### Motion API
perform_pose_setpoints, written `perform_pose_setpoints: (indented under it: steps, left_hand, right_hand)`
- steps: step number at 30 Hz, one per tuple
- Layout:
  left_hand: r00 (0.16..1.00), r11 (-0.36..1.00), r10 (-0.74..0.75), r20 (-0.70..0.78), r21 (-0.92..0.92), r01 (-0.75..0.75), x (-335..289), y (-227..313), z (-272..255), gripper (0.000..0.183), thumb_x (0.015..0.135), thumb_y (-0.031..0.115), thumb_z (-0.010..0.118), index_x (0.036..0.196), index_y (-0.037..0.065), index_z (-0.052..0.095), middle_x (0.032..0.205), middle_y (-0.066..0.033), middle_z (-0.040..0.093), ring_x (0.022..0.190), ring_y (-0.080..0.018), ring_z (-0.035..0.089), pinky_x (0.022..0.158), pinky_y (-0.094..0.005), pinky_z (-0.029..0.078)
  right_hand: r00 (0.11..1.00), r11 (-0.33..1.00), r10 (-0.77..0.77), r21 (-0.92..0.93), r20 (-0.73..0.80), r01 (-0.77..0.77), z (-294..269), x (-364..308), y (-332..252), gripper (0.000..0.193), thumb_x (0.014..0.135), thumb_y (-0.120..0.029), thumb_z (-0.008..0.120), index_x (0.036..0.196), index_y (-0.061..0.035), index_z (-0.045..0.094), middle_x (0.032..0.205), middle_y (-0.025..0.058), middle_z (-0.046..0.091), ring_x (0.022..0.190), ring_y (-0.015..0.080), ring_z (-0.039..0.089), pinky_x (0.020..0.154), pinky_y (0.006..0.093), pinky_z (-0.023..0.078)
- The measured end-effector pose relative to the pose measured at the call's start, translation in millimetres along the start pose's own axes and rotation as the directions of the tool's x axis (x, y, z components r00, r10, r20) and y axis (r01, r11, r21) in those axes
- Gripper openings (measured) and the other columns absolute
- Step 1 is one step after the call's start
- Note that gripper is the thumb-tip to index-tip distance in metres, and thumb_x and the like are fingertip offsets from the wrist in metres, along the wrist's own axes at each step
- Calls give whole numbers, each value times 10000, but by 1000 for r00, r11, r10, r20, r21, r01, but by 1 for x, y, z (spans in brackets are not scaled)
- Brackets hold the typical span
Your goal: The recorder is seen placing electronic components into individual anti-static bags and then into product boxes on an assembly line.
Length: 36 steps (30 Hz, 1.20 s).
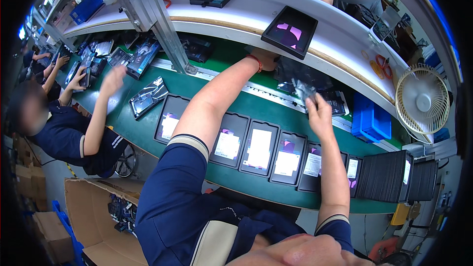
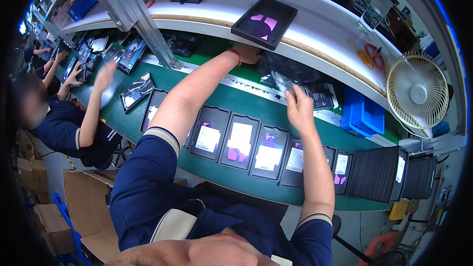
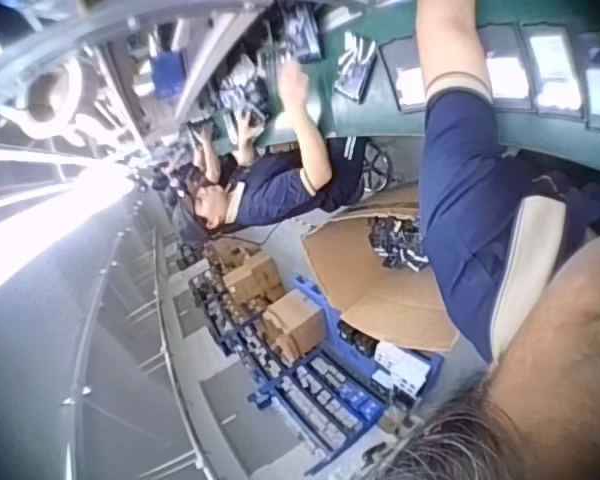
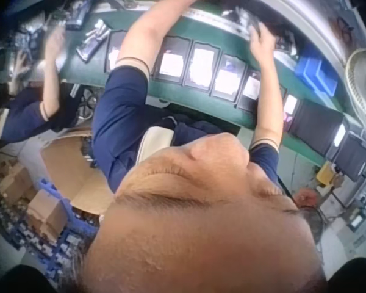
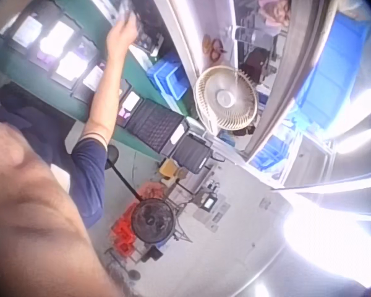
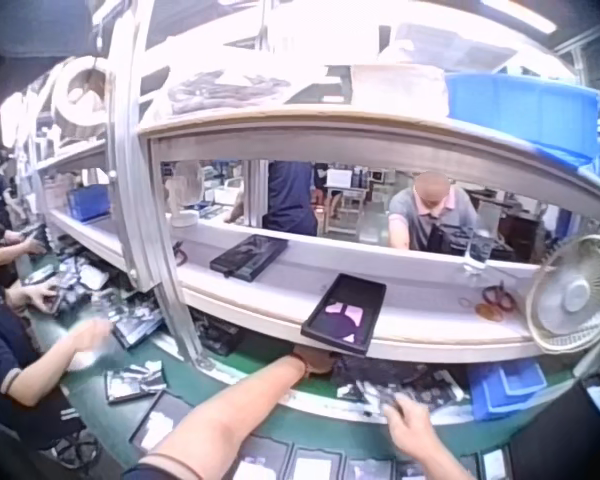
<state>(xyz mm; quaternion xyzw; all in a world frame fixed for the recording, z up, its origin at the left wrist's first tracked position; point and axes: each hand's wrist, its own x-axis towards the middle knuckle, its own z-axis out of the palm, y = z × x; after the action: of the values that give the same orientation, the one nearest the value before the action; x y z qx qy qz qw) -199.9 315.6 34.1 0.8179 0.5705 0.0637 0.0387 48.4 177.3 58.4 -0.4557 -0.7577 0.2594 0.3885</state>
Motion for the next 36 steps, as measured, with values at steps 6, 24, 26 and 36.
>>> perform_pose_setpoints:
  steps: [6, 24, 26, 36]
  left_hand:
    - [991, 1000, -12, 132, 23, 9, -7, 20, -28, 584, 729, 370, 634, 1247, 111, 564, 1292, -154, 539, 1219, -306, 493, 1020, -401, 401]
    - [995, 984, -81, -66, 155, 91, -72, 0, -55, 325, 840, 79, 466, 1143, 33, 574, 1074, -178, 630, 952, -344, 630, 818, -426, 511]
    - [953, 986, 100, -286, 157, -57, -149, -35, -64, 374, 766, 14, 515, 1128, 55, 602, 1104, -163, 627, 1010, -321, 618, 855, -435, 495]
    - [926, 971, -39, -376, 205, 124, -398, -35, -16, 486, 751, 5, 543, 1230, 78, 577, 1264, -140, 569, 1164, -310, 546, 987, -476, 417]
  right_hand:
    - [998, 991, -47, 123, 34, 42, 3, -48, -28, 146, 893, -102, 578, 980, 15, 590, 630, 97, 548, 564, 129, 498, 548, 284, 425]
    - [988, 997, -8, 76, 153, -4, 1, -93, -74, 300, 894, -15, 522, 1187, 9, 582, 987, 182, 655, 866, 259, 643, 783, 313, 485]
    - [963, 987, -136, 118, 231, 110, 29, -93, -93, 319, 896, 4, 502, 1208, 19, 560, 1121, 211, 625, 1040, 313, 619, 895, 350, 471]
    - [764, 664, -537, -379, 356, 644, 209, -96, -130, 421, 815, -94, 498, 1203, 57, 555, 1188, 261, 588, 1140, 405, 551, 992, 496, 390]
